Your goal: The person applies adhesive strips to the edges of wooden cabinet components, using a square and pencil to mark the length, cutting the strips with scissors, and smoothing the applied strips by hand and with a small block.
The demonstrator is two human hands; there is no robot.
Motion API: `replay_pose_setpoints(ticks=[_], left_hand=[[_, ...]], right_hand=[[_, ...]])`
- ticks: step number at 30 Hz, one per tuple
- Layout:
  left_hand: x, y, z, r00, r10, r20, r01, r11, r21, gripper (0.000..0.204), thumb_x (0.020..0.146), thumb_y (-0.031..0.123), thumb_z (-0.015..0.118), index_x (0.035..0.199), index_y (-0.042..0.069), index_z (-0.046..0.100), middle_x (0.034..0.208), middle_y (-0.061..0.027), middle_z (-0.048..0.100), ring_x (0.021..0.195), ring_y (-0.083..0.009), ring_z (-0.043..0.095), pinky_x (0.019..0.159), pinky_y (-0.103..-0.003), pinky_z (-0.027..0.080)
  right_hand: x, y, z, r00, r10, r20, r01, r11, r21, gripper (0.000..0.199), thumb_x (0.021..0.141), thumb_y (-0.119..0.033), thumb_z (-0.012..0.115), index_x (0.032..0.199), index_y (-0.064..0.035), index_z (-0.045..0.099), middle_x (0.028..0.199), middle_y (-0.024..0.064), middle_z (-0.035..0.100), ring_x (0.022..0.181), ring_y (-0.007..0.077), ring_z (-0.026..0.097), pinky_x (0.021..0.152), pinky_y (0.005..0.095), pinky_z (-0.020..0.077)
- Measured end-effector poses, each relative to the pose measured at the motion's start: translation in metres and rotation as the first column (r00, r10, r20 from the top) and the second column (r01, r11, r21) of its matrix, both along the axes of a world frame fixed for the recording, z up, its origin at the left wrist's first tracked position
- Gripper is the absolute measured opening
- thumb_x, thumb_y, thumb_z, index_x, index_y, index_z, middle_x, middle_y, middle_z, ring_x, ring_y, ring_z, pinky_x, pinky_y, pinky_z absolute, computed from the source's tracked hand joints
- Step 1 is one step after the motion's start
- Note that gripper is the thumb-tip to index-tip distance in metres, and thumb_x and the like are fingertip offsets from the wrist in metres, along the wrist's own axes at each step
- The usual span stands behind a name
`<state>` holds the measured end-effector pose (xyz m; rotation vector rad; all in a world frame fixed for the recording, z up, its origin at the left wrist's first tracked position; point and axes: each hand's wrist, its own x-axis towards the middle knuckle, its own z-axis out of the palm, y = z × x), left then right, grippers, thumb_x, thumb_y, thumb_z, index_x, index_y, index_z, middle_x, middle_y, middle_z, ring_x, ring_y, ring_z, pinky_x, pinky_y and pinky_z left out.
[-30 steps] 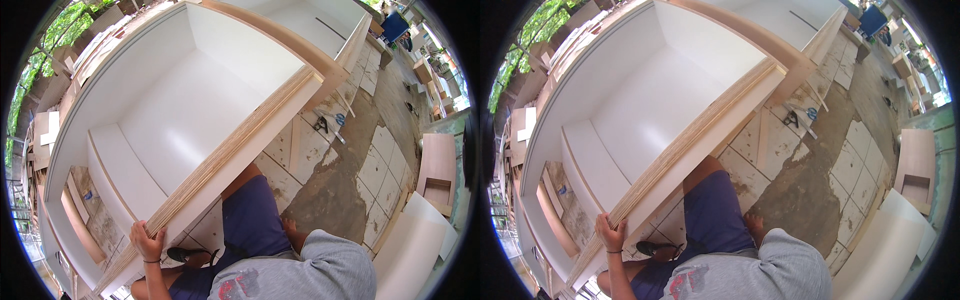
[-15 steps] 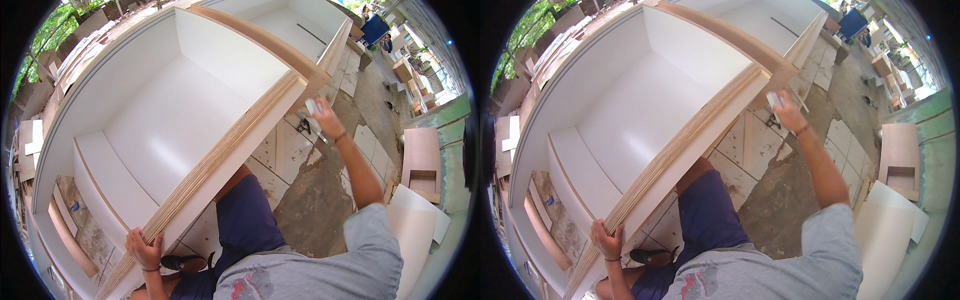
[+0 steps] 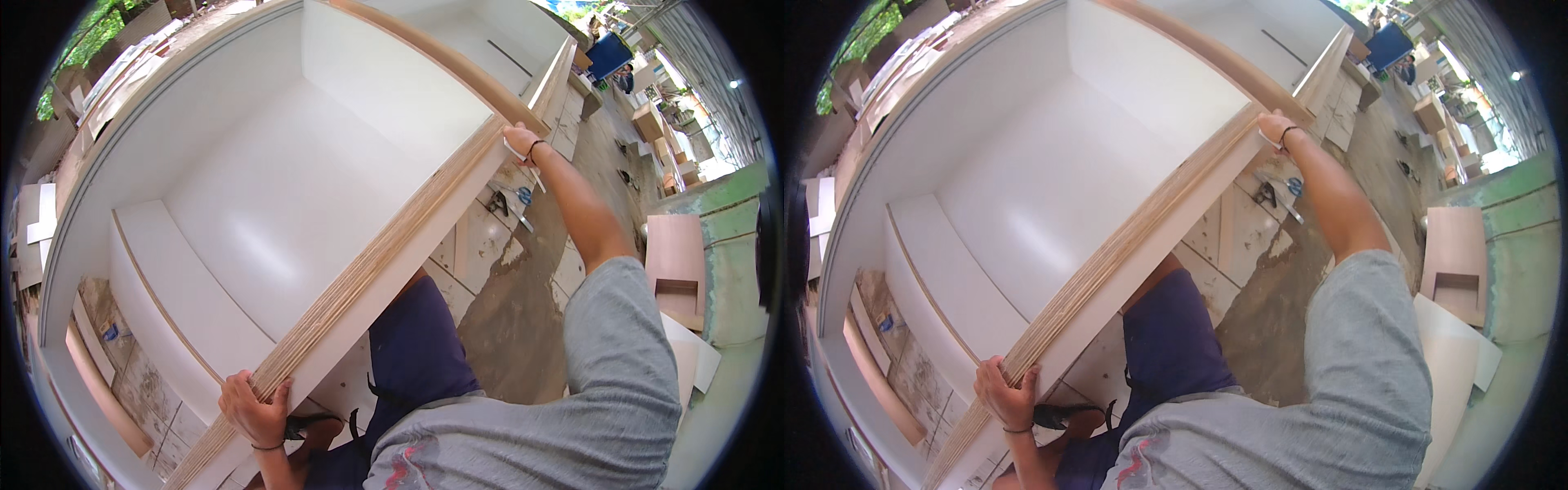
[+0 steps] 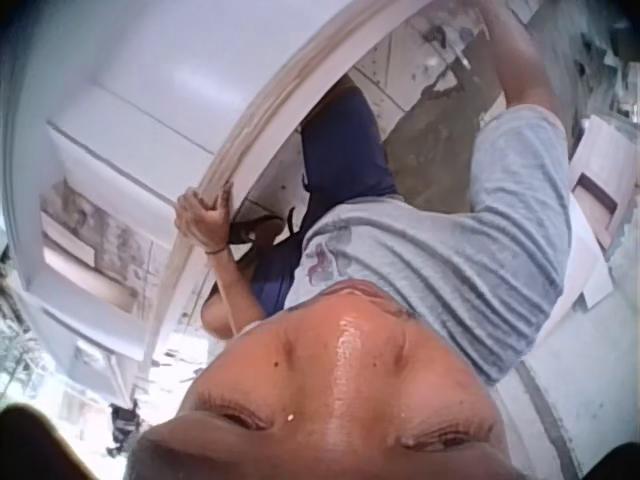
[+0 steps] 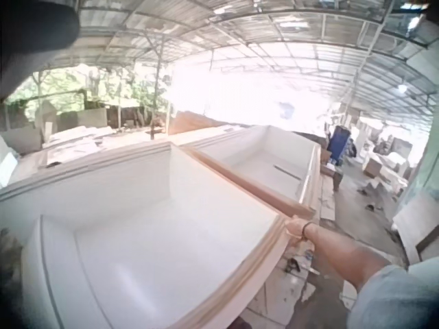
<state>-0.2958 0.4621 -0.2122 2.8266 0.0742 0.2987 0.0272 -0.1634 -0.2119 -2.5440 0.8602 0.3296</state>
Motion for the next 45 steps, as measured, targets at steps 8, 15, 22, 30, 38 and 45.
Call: replay_pose_setpoints(ticks=[8, 15, 22, 30, 38, 45], left_hand=[[-0.001, 0.001, 0.002, 0.998, 0.012, -0.065, -0.017, 0.998, -0.069, 0.066, 0.075, 0.065, 0.067, 0.101, 0.005, 0.055, 0.088, -0.0103, 0.054, 0.086, -0.0319, 0.054, 0.079, -0.043, 0.04], [0.003, 0.003, 0.008, 0.996, 0.021, -0.088, -0.028, 0.997, -0.074, 0.06, 0.071, 0.053, 0.076, 0.1, 0.006, 0.056, 0.089, -0.009, 0.056, 0.087, -0.0302, 0.055, 0.081, -0.042, 0.04], [-0.003, 0.007, 0.011, 0.992, -0.077, -0.104, 0.055, 0.978, -0.199, 0.052, 0.073, 0.031, 0.077, 0.112, 0.004, 0.056, 0.098, -0.012, 0.057, 0.095, -0.0332, 0.055, 0.087, -0.043, 0.039], [-0.01, 0.017, 0.008, 0.991, -0.093, -0.093, 0.074, 0.978, -0.195, 0.057, 0.077, 0.029, 0.074, 0.123, 0.001, 0.054, 0.114, -0.0163, 0.059, 0.109, -0.0357, 0.054, 0.098, -0.045, 0.037], [-0.055, 0.078, -0.014, 0.988, 0.122, 0.099, -0.109, 0.986, -0.123, 0.062, 0.08, 0.04, 0.075, 0.126, 0.002, 0.056, 0.123, -0.0177, 0.058, 0.118, -0.0368, 0.051, 0.105, -0.047, 0.034], [-0.072, 0.092, -0.006, 0.961, 0.273, -0.043, -0.271, 0.961, 0.053, 0.078, 0.072, 0.07, 0.067, 0.11, 0.002, 0.058, 0.107, -0.0114, 0.059, 0.108, -0.0325, 0.051, 0.104, -0.046, 0.032]], right_hand=[[-0.032, 0.072, 0.032, 0.981, -0.134, -0.143, 0.164, 0.962, 0.217, 0.03, 0.089, -0.043, 0.041, 0.102, -0.0167, 0.048, 0.073, 0.0029, 0.048, 0.049, 0.0165, 0.045, 0.042, 0.0333, 0.0393], [-0.077, 0.159, 0.057, 0.97, -0.121, -0.21, 0.159, 0.971, 0.177, 0.042, 0.09, -0.046, 0.04, 0.12, -0.0164, 0.039, 0.092, 0.0051, 0.048, 0.052, 0.0152, 0.043, 0.043, 0.0279, 0.0368], [-0.122, 0.216, 0.064, 0.917, 0.071, -0.393, 0.028, 0.97, 0.241, 0.048, 0.095, -0.047, 0.037, 0.132, -0.0171, 0.03, 0.092, 0.0086, 0.046, 0.052, 0.0143, 0.044, 0.041, 0.0283, 0.0313], [-0.167, 0.264, 0.05, 0.627, 0.764, -0.151, -0.745, 0.645, 0.168, 0.052, 0.092, -0.032, 0.047, 0.132, -0.0029, 0.03, 0.087, 0.0267, 0.062, 0.074, 0.0429, 0.064, 0.064, 0.0499, 0.0499], [-0.158, 0.2, 0.096, 0.076, 0.973, -0.22, -0.968, 0.019, -0.251, 0.05, 0.077, -0.019, 0.059, 0.127, -0.0186, 0.055, 0.123, 0.0134, 0.05, 0.118, 0.029, 0.051, 0.092, 0.0473, 0.0395], [-0.129, 0.2, 0.077, -0.259, 0.949, -0.181, -0.866, -0.311, -0.392, 0.043, 0.077, -0.033, 0.073, 0.116, -0.0157, 0.065, 0.112, 0.0125, 0.051, 0.108, 0.028, 0.051, 0.09, 0.0426, 0.0406]])
